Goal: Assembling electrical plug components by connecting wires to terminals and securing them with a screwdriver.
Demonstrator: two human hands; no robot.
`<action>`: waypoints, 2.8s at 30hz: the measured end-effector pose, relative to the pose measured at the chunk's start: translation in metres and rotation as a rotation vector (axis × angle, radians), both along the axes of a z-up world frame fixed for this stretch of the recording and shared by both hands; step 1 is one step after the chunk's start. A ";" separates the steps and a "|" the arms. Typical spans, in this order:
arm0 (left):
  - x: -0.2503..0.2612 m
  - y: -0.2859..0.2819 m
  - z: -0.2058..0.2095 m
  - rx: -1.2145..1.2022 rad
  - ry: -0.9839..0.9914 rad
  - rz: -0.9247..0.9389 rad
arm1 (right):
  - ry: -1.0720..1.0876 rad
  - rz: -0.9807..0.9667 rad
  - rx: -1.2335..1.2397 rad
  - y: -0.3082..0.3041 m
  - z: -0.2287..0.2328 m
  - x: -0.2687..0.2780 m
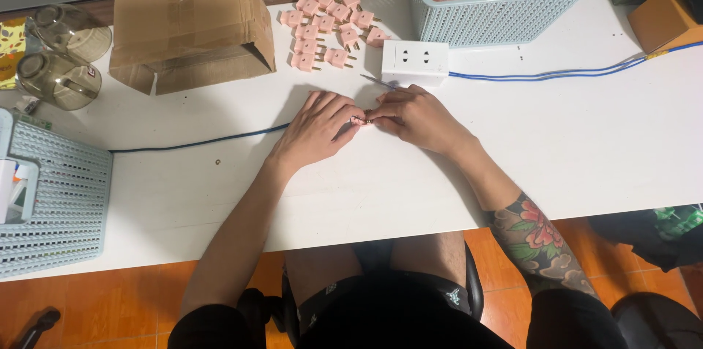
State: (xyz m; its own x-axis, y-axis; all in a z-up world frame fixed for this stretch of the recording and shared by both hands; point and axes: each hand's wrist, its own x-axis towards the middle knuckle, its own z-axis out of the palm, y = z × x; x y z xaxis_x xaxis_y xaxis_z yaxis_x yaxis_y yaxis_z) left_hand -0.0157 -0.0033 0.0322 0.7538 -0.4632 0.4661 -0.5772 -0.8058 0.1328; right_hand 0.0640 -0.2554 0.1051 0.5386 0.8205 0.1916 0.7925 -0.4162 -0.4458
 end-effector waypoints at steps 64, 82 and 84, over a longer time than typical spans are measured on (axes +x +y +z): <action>0.002 -0.004 -0.001 -0.055 -0.031 -0.052 | -0.030 0.018 -0.160 -0.001 0.007 -0.001; 0.002 -0.001 0.001 -0.111 -0.003 -0.095 | -0.153 -0.199 -0.206 -0.007 -0.004 0.014; 0.002 -0.003 0.003 -0.120 -0.053 -0.100 | -0.154 -0.200 -0.216 -0.007 -0.011 0.018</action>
